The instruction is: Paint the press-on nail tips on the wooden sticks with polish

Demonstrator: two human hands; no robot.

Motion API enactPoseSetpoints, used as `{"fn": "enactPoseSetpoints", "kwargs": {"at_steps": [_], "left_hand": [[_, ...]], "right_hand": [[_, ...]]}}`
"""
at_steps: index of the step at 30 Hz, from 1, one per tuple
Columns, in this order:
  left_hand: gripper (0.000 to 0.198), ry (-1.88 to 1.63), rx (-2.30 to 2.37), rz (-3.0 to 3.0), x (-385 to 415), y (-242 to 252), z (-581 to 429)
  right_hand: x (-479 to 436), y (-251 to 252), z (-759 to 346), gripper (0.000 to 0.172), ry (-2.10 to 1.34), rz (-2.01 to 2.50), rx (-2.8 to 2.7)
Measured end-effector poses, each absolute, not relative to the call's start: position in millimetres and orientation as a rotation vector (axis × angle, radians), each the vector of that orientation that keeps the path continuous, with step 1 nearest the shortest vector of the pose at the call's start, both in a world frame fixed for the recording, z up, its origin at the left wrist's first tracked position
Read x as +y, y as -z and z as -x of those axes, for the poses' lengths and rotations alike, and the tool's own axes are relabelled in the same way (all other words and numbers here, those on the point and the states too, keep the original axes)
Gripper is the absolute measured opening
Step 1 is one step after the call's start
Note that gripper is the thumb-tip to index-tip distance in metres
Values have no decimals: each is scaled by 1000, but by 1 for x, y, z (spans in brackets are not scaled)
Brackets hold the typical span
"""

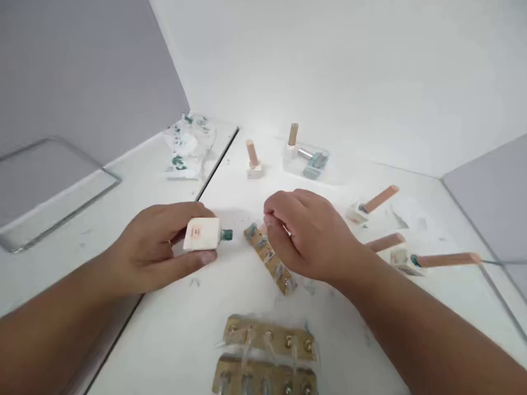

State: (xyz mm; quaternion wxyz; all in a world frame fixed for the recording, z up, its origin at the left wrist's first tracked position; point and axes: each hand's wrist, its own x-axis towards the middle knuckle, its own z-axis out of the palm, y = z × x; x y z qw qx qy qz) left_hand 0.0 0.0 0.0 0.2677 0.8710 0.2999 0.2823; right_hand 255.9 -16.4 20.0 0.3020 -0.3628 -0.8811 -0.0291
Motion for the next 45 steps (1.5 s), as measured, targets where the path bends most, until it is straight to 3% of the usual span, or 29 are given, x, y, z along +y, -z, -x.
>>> {"fn": "enactPoseSetpoints", "kwargs": {"at_steps": [19, 30, 39, 45], "left_hand": [[13, -771, 827, -2369, 0, 0, -1], [14, -759, 857, -2358, -1, -1, 0], [17, -792, 892, -2290, -4, -1, 1], [22, -831, 915, -2171, -4, 3, 4]], "right_hand": [[-12, -18, -264, 13, 130, 1143, -2455], [-21, -24, -255, 12, 36, 1008, -2408], [-28, -30, -264, 20, 252, 1306, -2445], [-53, -44, -276, 14, 219, 1366, -2201]]}}
